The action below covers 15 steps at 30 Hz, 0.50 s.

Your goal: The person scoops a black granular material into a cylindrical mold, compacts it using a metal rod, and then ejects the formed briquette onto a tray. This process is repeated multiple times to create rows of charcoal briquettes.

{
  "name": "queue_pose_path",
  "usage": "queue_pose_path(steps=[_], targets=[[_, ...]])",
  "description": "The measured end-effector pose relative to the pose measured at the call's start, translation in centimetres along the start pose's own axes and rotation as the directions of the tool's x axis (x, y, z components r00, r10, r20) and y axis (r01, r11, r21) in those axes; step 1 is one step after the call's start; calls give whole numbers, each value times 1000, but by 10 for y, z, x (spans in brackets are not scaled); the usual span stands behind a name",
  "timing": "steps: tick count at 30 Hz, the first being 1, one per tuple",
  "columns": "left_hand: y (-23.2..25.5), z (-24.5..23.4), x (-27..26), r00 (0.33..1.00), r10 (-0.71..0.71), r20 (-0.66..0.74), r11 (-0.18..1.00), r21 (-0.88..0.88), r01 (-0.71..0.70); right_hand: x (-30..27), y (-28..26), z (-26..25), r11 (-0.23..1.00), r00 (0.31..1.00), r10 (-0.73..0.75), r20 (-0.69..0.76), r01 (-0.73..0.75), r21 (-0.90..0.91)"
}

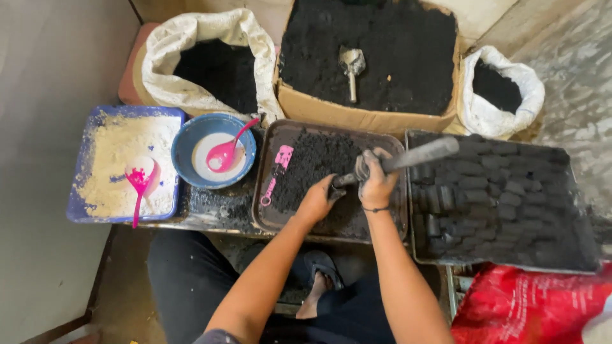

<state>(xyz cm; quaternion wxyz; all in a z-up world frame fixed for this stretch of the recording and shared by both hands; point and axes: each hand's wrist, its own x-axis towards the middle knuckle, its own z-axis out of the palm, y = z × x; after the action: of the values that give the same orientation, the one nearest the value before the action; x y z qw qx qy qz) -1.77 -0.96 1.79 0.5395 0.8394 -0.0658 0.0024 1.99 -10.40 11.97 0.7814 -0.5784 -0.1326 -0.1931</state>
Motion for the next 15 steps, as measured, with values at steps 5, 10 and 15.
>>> queue_pose_path(steps=[5, 10, 15], targets=[[-2, 0, 0, 999, -37, 2, 997, -63, 37, -8, 29, -8, 998, 999, 39, 34, -40, 37], [7, -1, -3, 999, -51, 7, 994, -93, 52, -22, 47, -14, 998, 998, 53, 39, -54, 23], [15, -7, -3, 997, -74, 36, 994, -80, 76, -21, 49, -8, 999, 995, 48, 92, -48, 1]])
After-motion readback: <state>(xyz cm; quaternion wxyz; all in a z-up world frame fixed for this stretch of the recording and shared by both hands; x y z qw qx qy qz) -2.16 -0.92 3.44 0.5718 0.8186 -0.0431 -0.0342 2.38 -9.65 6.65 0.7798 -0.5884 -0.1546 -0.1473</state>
